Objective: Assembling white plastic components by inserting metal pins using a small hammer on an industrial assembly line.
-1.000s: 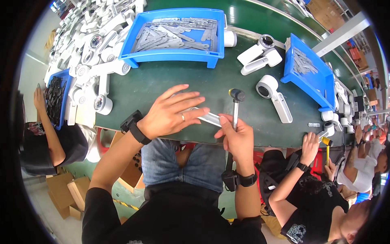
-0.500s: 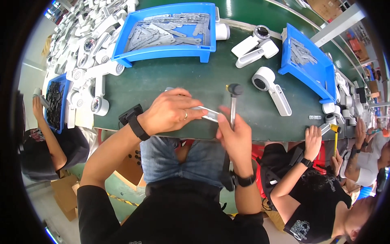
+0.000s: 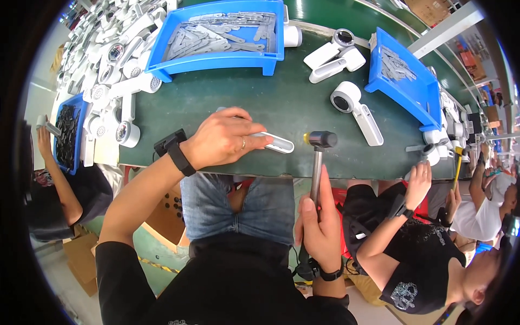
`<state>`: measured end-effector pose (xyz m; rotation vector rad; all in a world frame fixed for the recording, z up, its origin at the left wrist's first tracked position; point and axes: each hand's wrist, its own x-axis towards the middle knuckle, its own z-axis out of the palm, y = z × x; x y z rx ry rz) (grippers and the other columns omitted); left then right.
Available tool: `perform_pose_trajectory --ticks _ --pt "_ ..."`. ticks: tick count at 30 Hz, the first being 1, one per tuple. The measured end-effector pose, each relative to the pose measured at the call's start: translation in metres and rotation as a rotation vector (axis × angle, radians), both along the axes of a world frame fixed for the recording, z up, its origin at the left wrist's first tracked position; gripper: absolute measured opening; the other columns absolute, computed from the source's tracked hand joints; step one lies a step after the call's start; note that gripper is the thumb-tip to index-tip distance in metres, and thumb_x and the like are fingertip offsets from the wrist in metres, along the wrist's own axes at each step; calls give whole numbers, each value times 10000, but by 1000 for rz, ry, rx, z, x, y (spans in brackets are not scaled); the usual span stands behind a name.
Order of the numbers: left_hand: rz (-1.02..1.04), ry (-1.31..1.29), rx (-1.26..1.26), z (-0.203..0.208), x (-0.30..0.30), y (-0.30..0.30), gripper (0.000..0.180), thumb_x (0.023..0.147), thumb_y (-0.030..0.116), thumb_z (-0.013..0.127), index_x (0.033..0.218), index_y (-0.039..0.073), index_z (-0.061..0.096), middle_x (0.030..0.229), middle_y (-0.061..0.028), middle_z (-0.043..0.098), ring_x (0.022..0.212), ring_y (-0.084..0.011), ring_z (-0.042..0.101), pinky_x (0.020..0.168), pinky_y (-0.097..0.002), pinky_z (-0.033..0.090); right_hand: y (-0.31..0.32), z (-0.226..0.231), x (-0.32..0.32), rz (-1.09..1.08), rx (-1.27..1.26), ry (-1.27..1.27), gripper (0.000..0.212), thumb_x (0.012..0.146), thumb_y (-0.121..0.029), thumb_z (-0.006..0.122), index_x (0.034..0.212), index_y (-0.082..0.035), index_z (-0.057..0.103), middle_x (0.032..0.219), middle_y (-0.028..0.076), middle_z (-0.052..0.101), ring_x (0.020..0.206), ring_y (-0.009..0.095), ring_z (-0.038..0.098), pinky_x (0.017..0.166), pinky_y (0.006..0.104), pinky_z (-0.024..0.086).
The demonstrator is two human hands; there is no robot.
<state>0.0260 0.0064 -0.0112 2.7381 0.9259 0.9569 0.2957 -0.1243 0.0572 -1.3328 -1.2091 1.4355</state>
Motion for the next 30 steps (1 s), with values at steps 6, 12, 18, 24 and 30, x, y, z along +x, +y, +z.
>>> perform_pose_trajectory --ticks 6,12,18,24,30 --pt "-7 -41 18 2 0 1 228 868 179 815 1095 181 839 1023 2 784 847 -204 714 867 -348 601 -14 2 10 43 16 -154 623 1122 -94 452 1698 -28 224 794 -17 537 564 37 465 514 218 381" --pt "-3 -49 5 2 0 1 215 866 177 816 1080 178 842 1024 0 788 857 -203 722 868 -351 603 -9 -7 3 171 106 -471 636 1080 -64 521 1671 1 295 795 25 543 660 100 472 615 265 421" --pt "18 -61 2 4 -1 2 196 858 175 824 1053 175 847 1019 -6 793 863 -209 726 890 -351 600 -2 -7 -5 191 27 -438 622 1072 -17 489 1668 -17 307 733 39 518 635 103 490 609 277 433" --pt "52 56 -286 17 -3 -1 618 844 200 858 1433 197 672 1040 -25 801 949 -268 728 958 -399 586 -9 -8 -14 125 50 -477 621 1081 -27 510 1672 -60 322 724 63 517 606 121 493 607 271 437" --pt "135 -42 -408 16 -2 4 1233 820 170 892 1721 176 50 1076 -54 802 1153 -387 667 966 -456 575 -1 -1 -31 170 76 -465 596 1085 -52 522 1657 -59 355 746 124 537 628 165 525 633 292 464"
